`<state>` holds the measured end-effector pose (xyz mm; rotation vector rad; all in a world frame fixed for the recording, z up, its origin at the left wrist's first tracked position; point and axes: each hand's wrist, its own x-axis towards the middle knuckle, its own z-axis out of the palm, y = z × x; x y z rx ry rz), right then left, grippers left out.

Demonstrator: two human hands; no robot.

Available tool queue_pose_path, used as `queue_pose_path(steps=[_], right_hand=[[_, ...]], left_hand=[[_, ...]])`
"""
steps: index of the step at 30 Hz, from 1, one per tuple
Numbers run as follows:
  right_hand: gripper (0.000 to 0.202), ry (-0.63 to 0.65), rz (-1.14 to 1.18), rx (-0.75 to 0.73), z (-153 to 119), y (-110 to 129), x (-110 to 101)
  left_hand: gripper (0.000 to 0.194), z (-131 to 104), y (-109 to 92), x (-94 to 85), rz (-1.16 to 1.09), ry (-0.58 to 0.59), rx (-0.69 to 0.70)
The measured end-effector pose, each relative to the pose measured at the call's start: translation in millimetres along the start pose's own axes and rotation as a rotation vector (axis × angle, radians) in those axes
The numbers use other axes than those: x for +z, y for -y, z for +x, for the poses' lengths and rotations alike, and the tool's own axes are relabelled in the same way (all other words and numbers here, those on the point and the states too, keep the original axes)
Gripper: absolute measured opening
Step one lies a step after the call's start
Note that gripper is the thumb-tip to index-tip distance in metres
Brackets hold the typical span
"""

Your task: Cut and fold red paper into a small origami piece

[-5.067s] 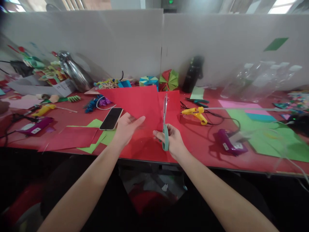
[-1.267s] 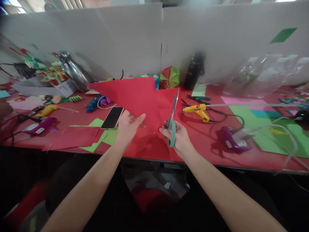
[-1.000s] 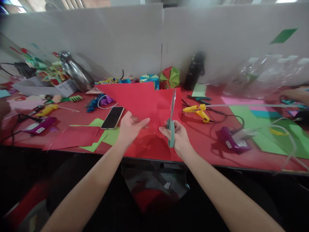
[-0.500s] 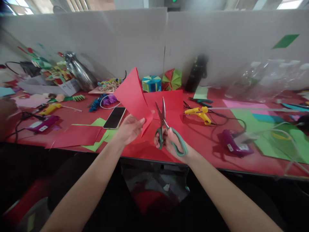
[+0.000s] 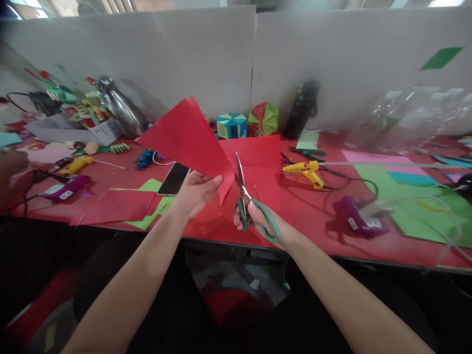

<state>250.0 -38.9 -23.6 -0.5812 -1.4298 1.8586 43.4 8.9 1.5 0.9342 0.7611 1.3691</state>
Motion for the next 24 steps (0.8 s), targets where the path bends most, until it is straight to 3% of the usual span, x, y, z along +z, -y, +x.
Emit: queue_pose_path(steps=[5,9,13,18,20,24], right_hand=[[0.047,0.006,-0.037,-0.009,-5,4,-5],[0.046,-0.024,-0.074,0.029,-9,3,-15],[0.039,-0.266,-0.112,0.008,-11,16,-29],[0.042,-0.602,-0.107,-0.017,-14,35,-47],[0.044,-0.601,-0.182,0.031,-15,33,-46],[0.047,-0.397,-0.355,0.201,-15,20,-19]], left_hand=[[0.028,11,-15,-22.3,0.021,-0.089,0.175],[0.025,15,-23,-35.6,0.228,-0.178,0.261],[0.033,16,-25,-39.8,0.356,-0.297,0.304],[0.030,15,-22,-35.2,0.333,-0.290,0.272],[0.030,14,-21,-31.3,0.316,-0.288,0.274],[0.030,10,-18,-22.6,0.278,-0.274,0.289]])
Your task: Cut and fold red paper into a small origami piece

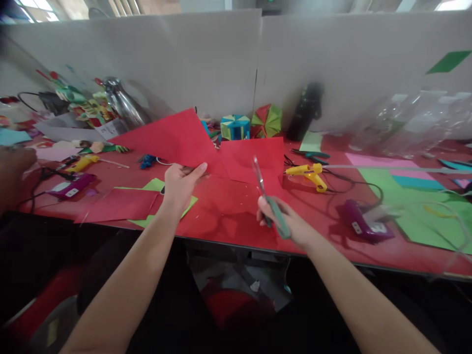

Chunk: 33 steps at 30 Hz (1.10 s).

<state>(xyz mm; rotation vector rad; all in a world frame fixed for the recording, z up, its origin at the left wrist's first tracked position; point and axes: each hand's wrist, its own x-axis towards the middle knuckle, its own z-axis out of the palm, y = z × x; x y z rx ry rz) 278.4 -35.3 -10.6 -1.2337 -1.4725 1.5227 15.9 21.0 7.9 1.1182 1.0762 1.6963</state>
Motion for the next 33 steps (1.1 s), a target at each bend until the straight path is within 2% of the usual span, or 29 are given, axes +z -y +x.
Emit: queue_pose_path(steps=[3,6,15,23,33], right_hand=[[0.047,0.053,-0.040,0.038,-6,5,24],[0.050,0.062,-0.054,0.052,-8,11,34],[0.046,0.088,-0.041,0.029,-8,12,36],[0.045,0.124,0.027,0.031,-8,13,37],[0.045,0.126,0.025,0.031,-8,12,36]], left_hand=[[0.032,-3,0,4.5,-0.042,0.006,-0.001],[0.034,-4,1,7.7,-0.080,0.006,0.001],[0.033,-7,1,11.4,-0.142,-0.004,-0.003],[0.032,-9,-1,11.3,-0.026,0.002,0.057],[0.035,-7,3,11.7,-0.038,-0.019,0.080]])
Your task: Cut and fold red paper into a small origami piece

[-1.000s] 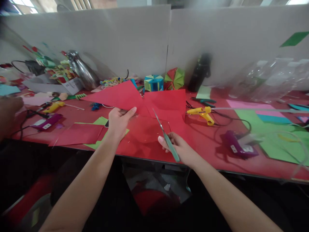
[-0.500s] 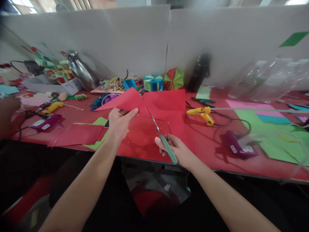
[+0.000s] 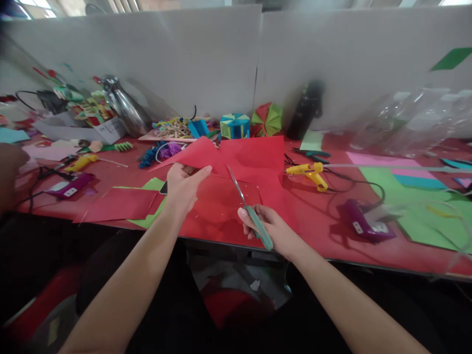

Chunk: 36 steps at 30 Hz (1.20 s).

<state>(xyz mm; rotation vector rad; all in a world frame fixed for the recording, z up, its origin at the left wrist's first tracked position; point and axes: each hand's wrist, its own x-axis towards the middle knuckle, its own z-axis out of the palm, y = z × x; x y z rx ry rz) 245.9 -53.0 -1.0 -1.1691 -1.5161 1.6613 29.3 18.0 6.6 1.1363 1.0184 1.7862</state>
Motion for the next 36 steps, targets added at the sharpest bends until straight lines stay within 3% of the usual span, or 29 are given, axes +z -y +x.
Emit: queue_pose_path(steps=[10,29,36], right_hand=[[0.045,0.002,-0.010,0.008,0.1,0.7,1.2],[0.047,-0.008,0.030,0.017,-0.6,5.1,3.7],[0.045,0.001,0.026,0.010,0.0,2.4,2.9]], left_hand=[[0.039,1.8,1.9,0.7,-0.109,-0.025,-0.057],[0.034,-5.3,-2.4,2.9,-0.051,0.062,-0.045],[0.035,-4.0,-0.5,2.4,-0.060,0.043,-0.031]])
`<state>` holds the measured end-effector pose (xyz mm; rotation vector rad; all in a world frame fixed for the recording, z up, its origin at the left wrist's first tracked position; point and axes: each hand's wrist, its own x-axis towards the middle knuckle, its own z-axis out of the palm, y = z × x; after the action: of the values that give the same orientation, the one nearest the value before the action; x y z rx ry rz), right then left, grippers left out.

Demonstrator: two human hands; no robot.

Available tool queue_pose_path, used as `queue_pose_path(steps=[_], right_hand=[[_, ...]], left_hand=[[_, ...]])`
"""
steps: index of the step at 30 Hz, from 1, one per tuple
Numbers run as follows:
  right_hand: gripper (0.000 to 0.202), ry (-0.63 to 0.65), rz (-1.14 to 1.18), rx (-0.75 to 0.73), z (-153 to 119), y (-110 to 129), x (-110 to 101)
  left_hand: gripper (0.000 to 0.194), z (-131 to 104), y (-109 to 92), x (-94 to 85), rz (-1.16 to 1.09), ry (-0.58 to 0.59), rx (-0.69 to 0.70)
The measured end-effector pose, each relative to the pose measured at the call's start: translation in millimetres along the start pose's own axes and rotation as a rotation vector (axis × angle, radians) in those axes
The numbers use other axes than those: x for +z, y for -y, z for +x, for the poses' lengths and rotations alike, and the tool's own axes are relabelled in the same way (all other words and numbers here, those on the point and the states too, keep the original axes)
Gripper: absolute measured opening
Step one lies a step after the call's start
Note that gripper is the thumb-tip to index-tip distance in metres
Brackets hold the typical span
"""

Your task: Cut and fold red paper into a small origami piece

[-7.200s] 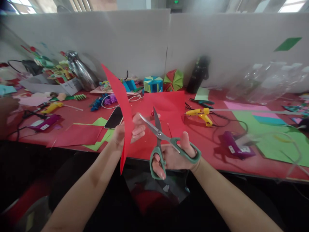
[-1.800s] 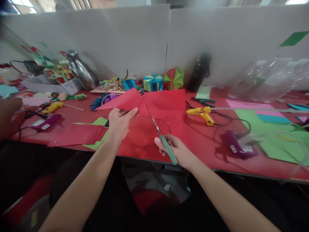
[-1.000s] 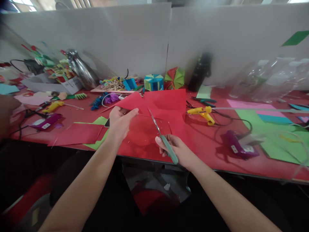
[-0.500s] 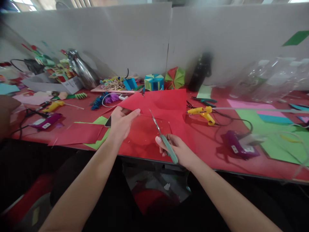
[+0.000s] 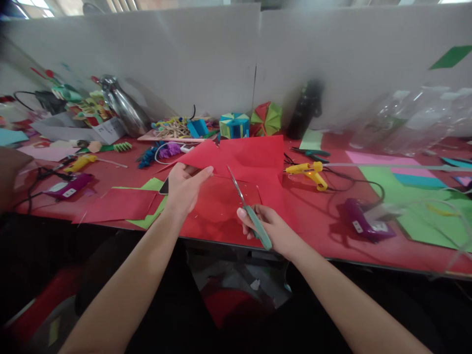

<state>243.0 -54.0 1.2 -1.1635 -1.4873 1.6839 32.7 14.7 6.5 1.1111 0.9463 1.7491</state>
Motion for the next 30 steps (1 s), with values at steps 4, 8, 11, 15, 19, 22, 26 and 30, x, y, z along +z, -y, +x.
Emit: queue_pose_path(steps=[4,8,11,15,19,22,26,30], right_hand=[[0.044,-0.002,-0.010,0.000,-0.6,-0.9,-1.1],[0.044,-0.006,-0.006,0.000,-0.4,-0.8,-1.5],[0.043,0.000,0.003,0.001,0.2,-1.0,-1.4],[0.043,-0.001,-0.001,-0.002,0.2,-1.7,-1.5],[0.043,-0.005,0.002,0.000,-0.6,-3.6,-2.3],[0.043,-0.004,0.010,0.001,-0.7,-4.5,-2.8],[0.042,-0.003,0.016,-0.003,0.1,-2.9,-1.9],[0.043,-0.012,0.021,-0.003,0.9,-1.6,-0.7]], left_hand=[[0.037,-0.6,0.3,0.4,0.025,0.014,0.004],[0.035,-1.5,0.0,1.0,0.027,0.012,-0.001],[0.034,-1.5,0.2,1.2,0.027,0.004,0.000],[0.035,-2.0,0.0,2.0,0.037,0.006,-0.003],[0.034,-2.6,0.3,2.2,0.036,0.010,-0.001],[0.033,-2.7,0.9,2.2,0.035,0.005,0.000],[0.035,-2.9,1.3,3.0,0.035,0.007,-0.004],[0.035,-2.9,1.5,3.2,0.042,0.009,-0.001]])
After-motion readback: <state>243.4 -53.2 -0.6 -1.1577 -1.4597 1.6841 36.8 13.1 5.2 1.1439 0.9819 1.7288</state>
